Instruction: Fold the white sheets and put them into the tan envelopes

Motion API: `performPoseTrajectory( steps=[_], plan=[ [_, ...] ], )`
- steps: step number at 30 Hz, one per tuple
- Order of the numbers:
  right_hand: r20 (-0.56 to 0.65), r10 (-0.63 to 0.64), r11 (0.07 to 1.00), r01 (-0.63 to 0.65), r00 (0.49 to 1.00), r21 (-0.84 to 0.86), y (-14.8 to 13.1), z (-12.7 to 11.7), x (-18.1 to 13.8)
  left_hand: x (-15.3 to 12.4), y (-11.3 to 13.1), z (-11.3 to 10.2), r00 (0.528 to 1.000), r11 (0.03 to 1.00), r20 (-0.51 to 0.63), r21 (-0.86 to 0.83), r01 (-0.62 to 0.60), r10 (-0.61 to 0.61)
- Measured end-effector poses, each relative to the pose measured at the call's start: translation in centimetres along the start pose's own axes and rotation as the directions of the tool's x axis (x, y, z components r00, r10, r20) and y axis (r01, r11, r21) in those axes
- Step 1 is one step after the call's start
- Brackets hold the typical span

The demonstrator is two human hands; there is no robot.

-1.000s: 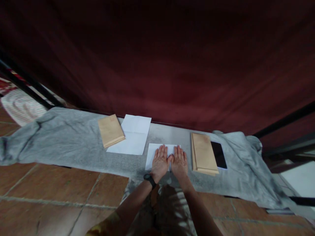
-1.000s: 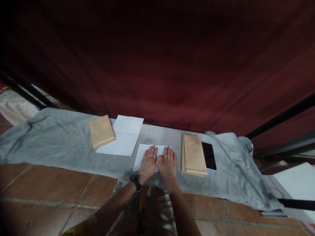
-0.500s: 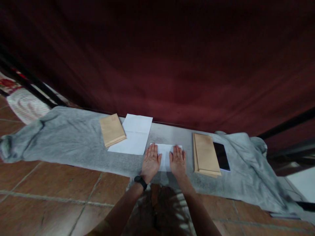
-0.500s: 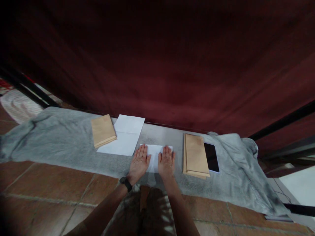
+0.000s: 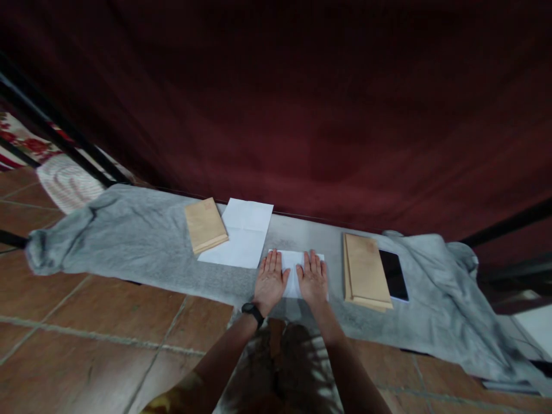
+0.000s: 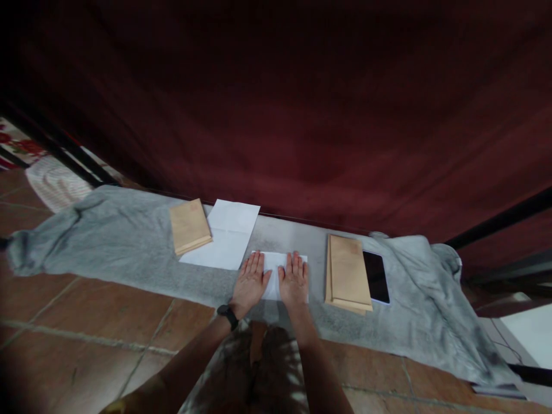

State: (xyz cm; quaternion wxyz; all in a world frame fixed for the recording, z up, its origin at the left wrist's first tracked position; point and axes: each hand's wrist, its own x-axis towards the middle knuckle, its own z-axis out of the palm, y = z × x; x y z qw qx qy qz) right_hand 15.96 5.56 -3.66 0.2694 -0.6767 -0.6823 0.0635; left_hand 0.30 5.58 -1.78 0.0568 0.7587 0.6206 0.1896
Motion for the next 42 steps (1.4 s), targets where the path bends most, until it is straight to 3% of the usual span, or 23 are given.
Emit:
performPoseTrajectory(
  steps=[10, 20, 24, 42],
  plan=[
    [-0.046, 0.027, 0.998, -0.029, 0.999, -0.048, 1.7, -1.4, -2.9, -0.1, 0.3, -0.6, 0.999, 1.000, 0.046, 0.026, -0.006, 0.005],
    [-0.079, -0.078, 0.962, 0.054, 0.994, -0.268, 2.3, -2.4, -4.8, -2.1, -0.7, -1.7, 0.981, 0.965, 0.082, 0.181, -0.191, 0.179],
    [-0.095, -0.077, 0.961, 0.048, 0.993, -0.272, 2.4, -2.6, -5.3, -2.5, -0.8, -2.2, 0.961, 0.942, 0.099, 0.195, -0.274, 0.259],
    [-0.120, -0.097, 0.960, 0.061, 0.988, -0.273, 2.9, -2.9, -6.7, -2.2, 0.6, -2.1, 0.911, 0.903, 0.123, 0.133, -0.408, 0.394]
  ],
)
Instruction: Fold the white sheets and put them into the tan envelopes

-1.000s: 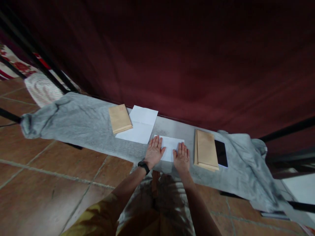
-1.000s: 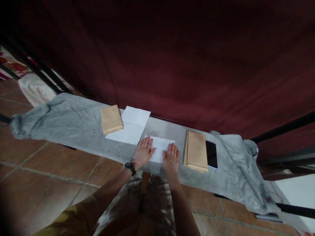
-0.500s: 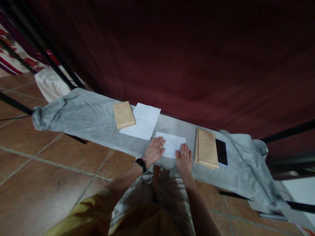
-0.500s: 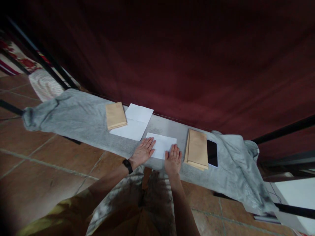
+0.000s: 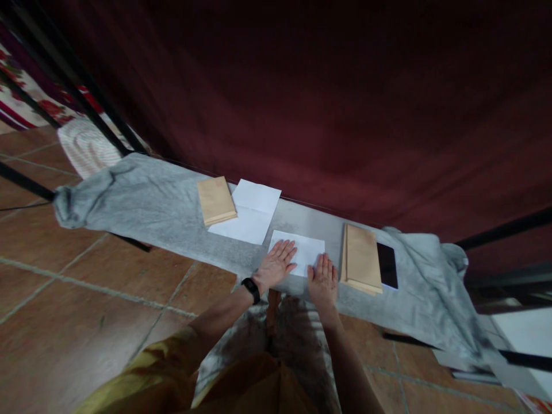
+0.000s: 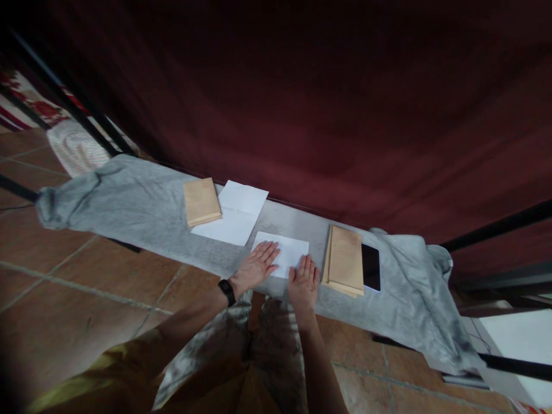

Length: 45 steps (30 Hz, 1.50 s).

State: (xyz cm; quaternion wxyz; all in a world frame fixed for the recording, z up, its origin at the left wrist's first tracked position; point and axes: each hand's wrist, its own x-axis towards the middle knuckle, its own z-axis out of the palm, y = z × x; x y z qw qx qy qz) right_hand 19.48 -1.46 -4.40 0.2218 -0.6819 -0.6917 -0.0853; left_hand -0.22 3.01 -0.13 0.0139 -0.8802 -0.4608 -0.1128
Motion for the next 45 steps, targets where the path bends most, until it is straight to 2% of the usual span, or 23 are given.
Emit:
performPoseTrajectory(
  steps=[3, 6, 9, 14, 20, 25, 35, 41, 45],
  plan=[
    [0.008, 0.001, 1.000, -0.001, 1.000, -0.002, 0.0, 0.2, 0.0, 0.2, 0.9, 0.6, 0.997, 0.995, 0.020, -0.066, -0.078, 0.080],
    [0.006, 0.006, 1.000, -0.006, 1.000, 0.004, 0.0, 0.3, 0.0, 0.5, 1.4, 1.1, 0.995, 0.989, 0.045, -0.119, -0.086, 0.092],
    [0.009, 0.005, 1.000, -0.005, 1.000, 0.001, 0.0, 0.2, 0.0, 0.9, 0.8, 1.3, 0.998, 0.991, 0.053, -0.135, -0.027, 0.034],
    [0.029, 0.012, 1.000, -0.013, 1.000, 0.013, -0.1, 0.0, 0.1, 1.9, -1.8, 1.3, 0.993, 0.989, 0.072, -0.105, 0.105, -0.097],
    [0.035, 0.040, 0.999, -0.041, 0.999, 0.029, -0.4, -0.2, 0.2, 2.5, -3.8, 1.4, 0.971, 0.969, 0.019, -0.061, 0.240, -0.239],
    [0.038, 0.057, 0.998, -0.057, 0.998, 0.021, -0.6, -0.4, 0.3, 3.8, -3.4, 0.8, 0.962, 0.960, -0.009, -0.063, 0.271, -0.272],
    [0.016, 0.060, 0.998, -0.060, 0.998, 0.025, -0.4, -0.1, 0.1, 7.1, -4.8, -1.4, 0.947, 0.942, 0.085, -0.105, 0.318, -0.310],
    [-0.012, 0.060, 0.997, -0.059, 0.998, 0.053, -0.4, -0.3, -0.1, 6.2, -4.7, -1.5, 0.923, 0.896, 0.114, -0.224, 0.384, -0.367],
    [-0.031, 0.040, 0.997, -0.038, 0.999, 0.074, -0.5, -0.7, -0.1, 4.6, -4.9, -1.5, 0.894, 0.814, 0.144, -0.372, 0.446, -0.424]
  ],
)
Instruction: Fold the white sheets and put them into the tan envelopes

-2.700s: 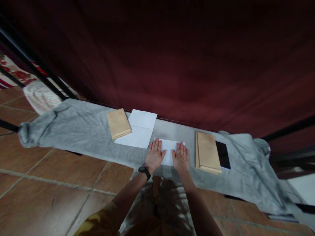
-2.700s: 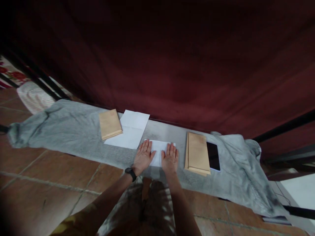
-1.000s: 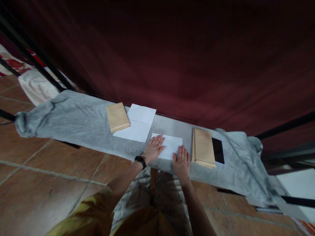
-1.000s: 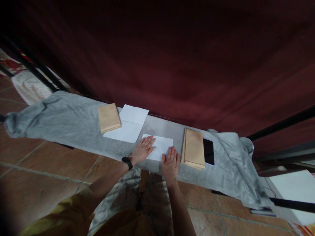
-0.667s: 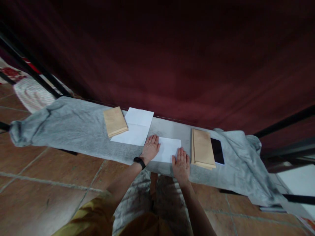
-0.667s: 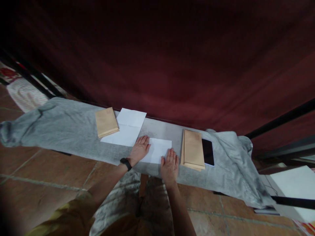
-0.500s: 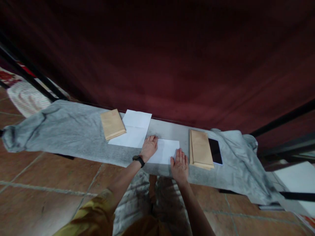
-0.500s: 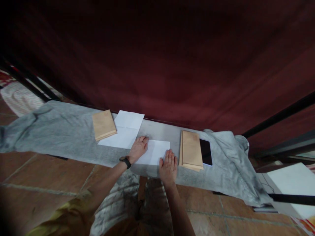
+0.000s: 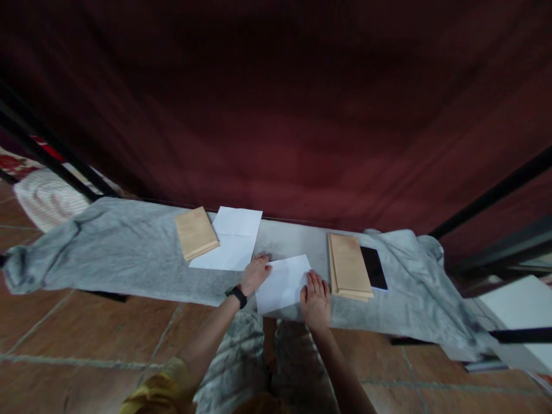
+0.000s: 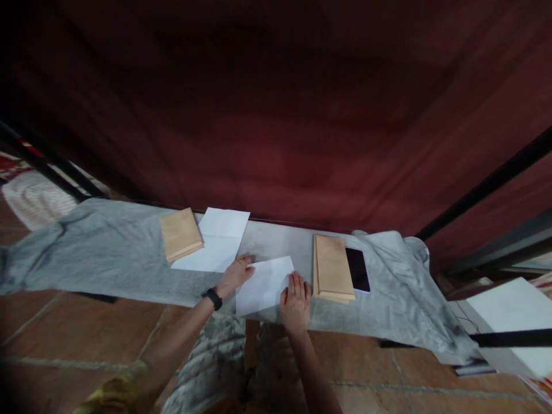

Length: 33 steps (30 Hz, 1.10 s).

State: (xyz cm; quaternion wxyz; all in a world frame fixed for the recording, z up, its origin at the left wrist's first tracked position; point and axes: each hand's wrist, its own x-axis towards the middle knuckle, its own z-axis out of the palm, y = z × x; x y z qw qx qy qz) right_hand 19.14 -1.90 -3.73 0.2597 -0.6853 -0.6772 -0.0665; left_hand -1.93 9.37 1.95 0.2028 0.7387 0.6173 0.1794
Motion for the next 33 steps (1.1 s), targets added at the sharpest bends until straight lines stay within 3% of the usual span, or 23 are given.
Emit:
performPoseTrajectory(
  steps=[6, 13, 17, 22, 26, 28, 33],
  plan=[
    [-0.021, -0.066, 0.996, 0.067, 0.998, 0.058, 0.1, -0.7, -0.5, -1.9, -1.3, -0.3, 0.971, 0.915, -0.005, -0.335, 0.222, -0.238],
    [0.019, -0.098, 0.990, 0.095, 0.995, 0.108, 0.0, -1.4, -0.6, -6.5, -0.2, 0.8, 0.884, 0.575, 0.117, -0.719, 0.389, -0.452],
    [0.045, -0.145, 0.977, 0.135, 0.988, 0.164, 0.2, -2.0, -0.6, -7.5, 0.3, 1.2, 0.847, 0.382, 0.217, -0.819, 0.428, -0.485],
    [0.084, -0.195, 0.964, 0.176, 0.977, 0.202, 0.6, -2.6, -0.7, -8.3, 0.7, 1.5, 0.814, 0.273, 0.245, -0.858, 0.435, -0.527],
    [0.122, -0.212, 0.958, 0.181, 0.970, 0.221, 0.8, -2.5, -0.7, -9.4, 0.9, 1.9, 0.828, 0.250, 0.253, -0.873, 0.418, -0.500],
    [0.120, -0.180, 0.957, 0.146, 0.976, 0.249, 0.9, -2.3, -0.7, -9.6, 0.6, 2.0, 0.855, 0.295, 0.199, -0.881, 0.370, -0.478],
    [0.109, -0.073, 0.948, 0.035, 0.991, 0.318, 1.0, -1.9, -0.6, -9.0, -1.0, 1.8, 0.940, 0.636, -0.100, -0.759, 0.141, -0.328]
  ],
)
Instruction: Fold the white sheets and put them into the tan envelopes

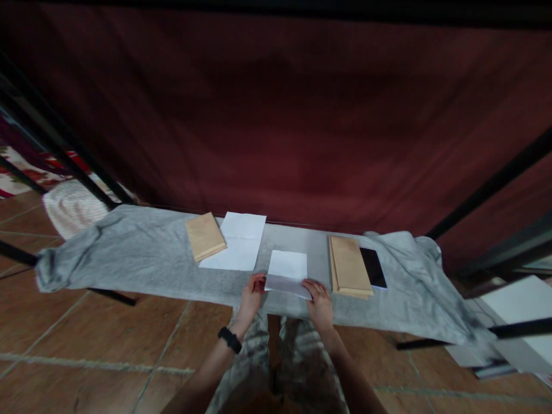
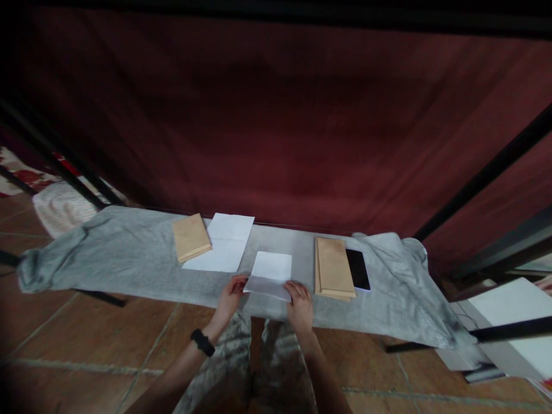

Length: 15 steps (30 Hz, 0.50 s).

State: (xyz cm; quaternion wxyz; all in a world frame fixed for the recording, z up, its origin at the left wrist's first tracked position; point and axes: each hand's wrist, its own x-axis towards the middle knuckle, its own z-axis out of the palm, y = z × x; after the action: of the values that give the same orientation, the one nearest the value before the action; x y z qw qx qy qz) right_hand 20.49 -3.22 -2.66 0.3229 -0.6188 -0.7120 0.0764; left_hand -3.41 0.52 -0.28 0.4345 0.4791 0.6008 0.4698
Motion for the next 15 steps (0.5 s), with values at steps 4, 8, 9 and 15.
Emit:
performPoseTrajectory(
  steps=[4, 8, 9, 15],
  plan=[
    [-0.029, 0.064, 0.997, -0.063, 0.998, 0.036, 0.0, 0.2, 0.6, 0.9, -0.5, -0.5, 0.947, 0.918, 0.133, 0.240, -0.316, 0.291],
    [-0.036, 0.133, 0.991, -0.133, 0.991, 0.001, -0.3, 0.4, 1.7, 2.0, -0.4, -0.1, 0.925, 0.808, 0.199, 0.451, -0.379, 0.324],
    [-0.036, 0.167, 0.985, -0.168, 0.985, -0.029, -0.4, 0.5, 2.0, 2.3, -0.2, 0.0, 0.930, 0.790, 0.201, 0.492, -0.367, 0.307],
    [-0.061, 0.299, 0.944, -0.305, 0.952, -0.125, -0.6, 1.2, 4.0, 3.7, 1.9, 0.6, 0.971, 0.669, 0.193, 0.706, -0.235, 0.137]
  ],
)
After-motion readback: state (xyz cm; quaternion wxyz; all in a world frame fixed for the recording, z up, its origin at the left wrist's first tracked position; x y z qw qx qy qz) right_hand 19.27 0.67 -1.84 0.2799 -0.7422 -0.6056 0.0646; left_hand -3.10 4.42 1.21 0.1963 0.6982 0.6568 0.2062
